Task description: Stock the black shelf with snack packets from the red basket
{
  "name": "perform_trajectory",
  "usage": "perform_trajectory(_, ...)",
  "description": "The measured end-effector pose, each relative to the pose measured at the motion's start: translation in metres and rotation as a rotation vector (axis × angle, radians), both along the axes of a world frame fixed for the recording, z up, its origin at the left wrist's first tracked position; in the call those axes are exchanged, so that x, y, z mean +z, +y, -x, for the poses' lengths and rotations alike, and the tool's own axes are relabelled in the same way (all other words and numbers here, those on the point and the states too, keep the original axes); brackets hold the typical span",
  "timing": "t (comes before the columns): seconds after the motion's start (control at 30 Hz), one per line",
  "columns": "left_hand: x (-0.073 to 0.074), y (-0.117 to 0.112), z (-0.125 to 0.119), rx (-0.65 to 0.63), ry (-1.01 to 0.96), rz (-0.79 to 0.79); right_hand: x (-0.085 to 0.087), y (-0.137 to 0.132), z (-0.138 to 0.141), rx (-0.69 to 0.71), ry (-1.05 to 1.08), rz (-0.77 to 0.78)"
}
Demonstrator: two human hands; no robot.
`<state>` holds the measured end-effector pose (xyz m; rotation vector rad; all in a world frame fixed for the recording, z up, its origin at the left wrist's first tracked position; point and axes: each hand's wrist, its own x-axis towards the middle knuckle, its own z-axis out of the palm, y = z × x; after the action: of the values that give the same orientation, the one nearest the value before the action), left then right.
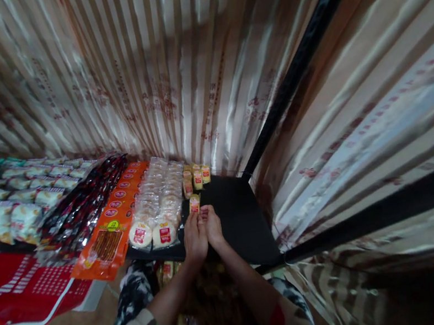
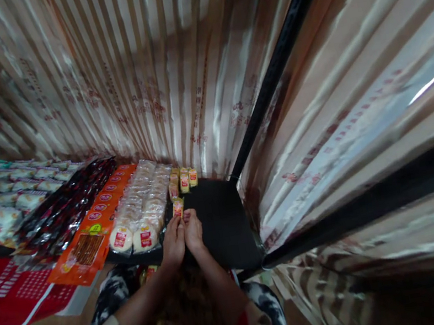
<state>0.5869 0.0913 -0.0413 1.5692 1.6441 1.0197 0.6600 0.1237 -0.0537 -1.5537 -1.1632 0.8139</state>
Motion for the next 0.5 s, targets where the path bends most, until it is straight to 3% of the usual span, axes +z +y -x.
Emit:
perform_trajectory(0.23, 0.007, 0.031, 0.0, -0.007, 0.064, 0.008, 0.002, 0.033, 0.003, 0.049, -0.066, 0.005)
perform_trajectory(0.5, -0.011, 0.051, -0.003, 0.003, -0.017, -0.044, -0.003, 0.051, 0.003, 0.064, -0.185, -0.058)
